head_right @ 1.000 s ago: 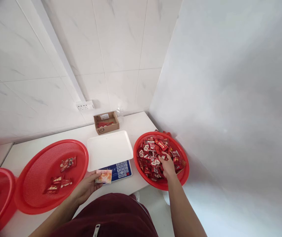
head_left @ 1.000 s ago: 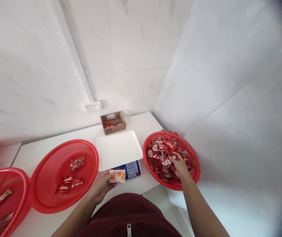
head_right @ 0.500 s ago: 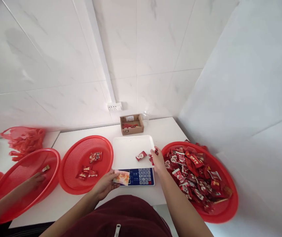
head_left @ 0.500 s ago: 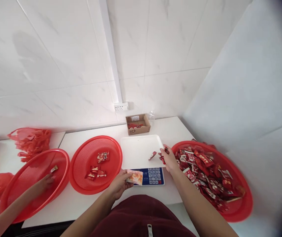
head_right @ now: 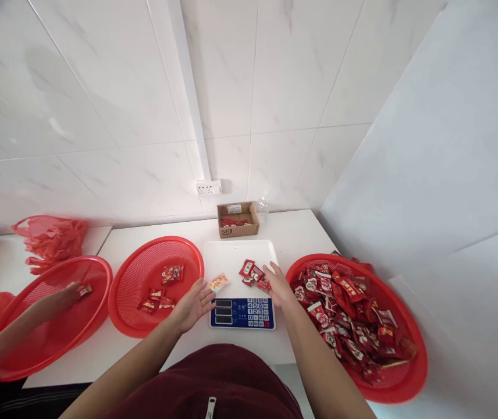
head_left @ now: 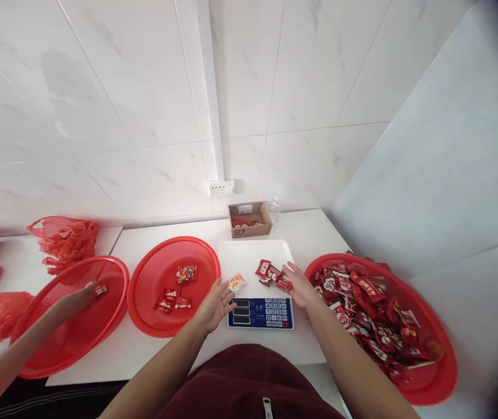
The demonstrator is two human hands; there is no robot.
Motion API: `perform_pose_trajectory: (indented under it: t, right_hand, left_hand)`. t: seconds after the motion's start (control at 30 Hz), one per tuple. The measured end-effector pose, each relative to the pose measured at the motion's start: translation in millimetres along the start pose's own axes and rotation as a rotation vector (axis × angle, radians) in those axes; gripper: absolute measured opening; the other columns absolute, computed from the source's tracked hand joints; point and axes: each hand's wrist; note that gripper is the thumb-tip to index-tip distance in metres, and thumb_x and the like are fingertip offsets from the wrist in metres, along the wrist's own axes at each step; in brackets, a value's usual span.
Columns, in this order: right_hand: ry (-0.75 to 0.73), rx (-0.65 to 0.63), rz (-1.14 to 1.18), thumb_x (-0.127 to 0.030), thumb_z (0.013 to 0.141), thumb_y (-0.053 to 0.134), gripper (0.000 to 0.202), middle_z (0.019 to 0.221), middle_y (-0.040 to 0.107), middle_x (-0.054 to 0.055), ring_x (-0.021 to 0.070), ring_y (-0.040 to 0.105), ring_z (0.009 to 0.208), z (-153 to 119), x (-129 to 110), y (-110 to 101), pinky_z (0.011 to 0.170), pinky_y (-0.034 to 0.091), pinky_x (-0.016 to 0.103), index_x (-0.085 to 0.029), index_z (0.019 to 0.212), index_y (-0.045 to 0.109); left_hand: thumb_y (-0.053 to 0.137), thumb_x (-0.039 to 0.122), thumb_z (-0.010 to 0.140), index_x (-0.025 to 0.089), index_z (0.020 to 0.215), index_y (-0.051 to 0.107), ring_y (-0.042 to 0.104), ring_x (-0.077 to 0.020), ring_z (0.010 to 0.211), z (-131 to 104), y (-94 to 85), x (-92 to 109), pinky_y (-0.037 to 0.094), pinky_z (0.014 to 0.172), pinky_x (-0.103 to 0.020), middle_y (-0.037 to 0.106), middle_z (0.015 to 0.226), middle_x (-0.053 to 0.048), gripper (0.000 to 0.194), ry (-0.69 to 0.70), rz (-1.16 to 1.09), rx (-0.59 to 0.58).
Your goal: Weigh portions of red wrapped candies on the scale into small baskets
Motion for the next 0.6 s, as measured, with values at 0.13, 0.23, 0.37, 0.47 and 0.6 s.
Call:
perform_pose_trajectory:
  t: [0.13, 0.23, 0.37, 0.47, 0.6]
  right_hand:
    - [0.002, 0.065, 0.085, -0.018, 0.079, 0.061, 0.038, 0.1, 0.06, 0.002, 0.013, 0.064, 0.081, -6, 12, -21, 0.076, 0.059, 0.032, -0.026, 0.114, 0.048]
    - [0.011, 0.092, 0.121, -0.014, 0.08, 0.057, 0.031, 0.087, 0.061, 0.0, 0.0101, 0.063, 0.075, -10, 19, -24, 0.08, 0.057, 0.025, -0.025, 0.109, 0.05]
    - [0.034, 0.033, 0.125, -0.016, 0.078, 0.061, 0.03, 0.091, 0.066, 0.0, 0.0106, 0.065, 0.081, -14, 25, -6, 0.08, 0.056, 0.024, -0.025, 0.106, 0.052]
    - [0.045, -0.062, 0.082, -0.021, 0.073, 0.068, 0.033, 0.103, 0.067, 0.002, 0.0134, 0.064, 0.091, -15, 26, 4, 0.08, 0.056, 0.026, -0.025, 0.104, 0.056]
    - [-0.138, 0.013, -0.103, -0.031, 0.07, 0.069, 0.035, 0.111, 0.065, 0.005, 0.0191, 0.061, 0.101, -14, 19, -23, 0.084, 0.053, 0.032, -0.025, 0.103, 0.06]
  left_hand:
    - [0.063, 0.036, 0.08, 0.024, 0.14, 0.022, 0.052, -0.0245, 0.119, 1, -4.2, -6, 0.045, 0.093, -0.035, 0.038, 0.141, -0.019, 0.074, -0.067, 0.073, 0.024]
    - [0.058, 0.036, 0.083, 0.018, 0.129, 0.036, 0.06, -0.0228, 0.106, -3, -9.7, -16, 0.046, 0.09, -0.034, 0.049, 0.132, -0.019, 0.055, -0.13, 0.106, -0.023]
    - [0.055, 0.032, 0.085, 0.016, 0.115, 0.045, 0.065, -0.0195, 0.093, -6, -10.0, -21, 0.047, 0.087, -0.033, 0.059, 0.121, -0.016, 0.036, -0.163, 0.154, -0.064]
    - [0.056, 0.029, 0.084, 0.016, 0.11, 0.046, 0.065, -0.018, 0.087, -7, -7.6, -20, 0.047, 0.084, -0.032, 0.063, 0.113, -0.014, 0.031, -0.152, 0.175, -0.075]
    - [0.061, 0.029, 0.081, 0.017, 0.106, 0.048, 0.065, -0.0177, 0.086, -11, -10.0, -18, 0.047, 0.083, -0.032, 0.066, 0.104, -0.012, 0.031, -0.11, 0.201, -0.084]
Point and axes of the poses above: each hand's wrist, its own z-axis towards the middle knuckle, its own y-axis out of the palm, x = y × z
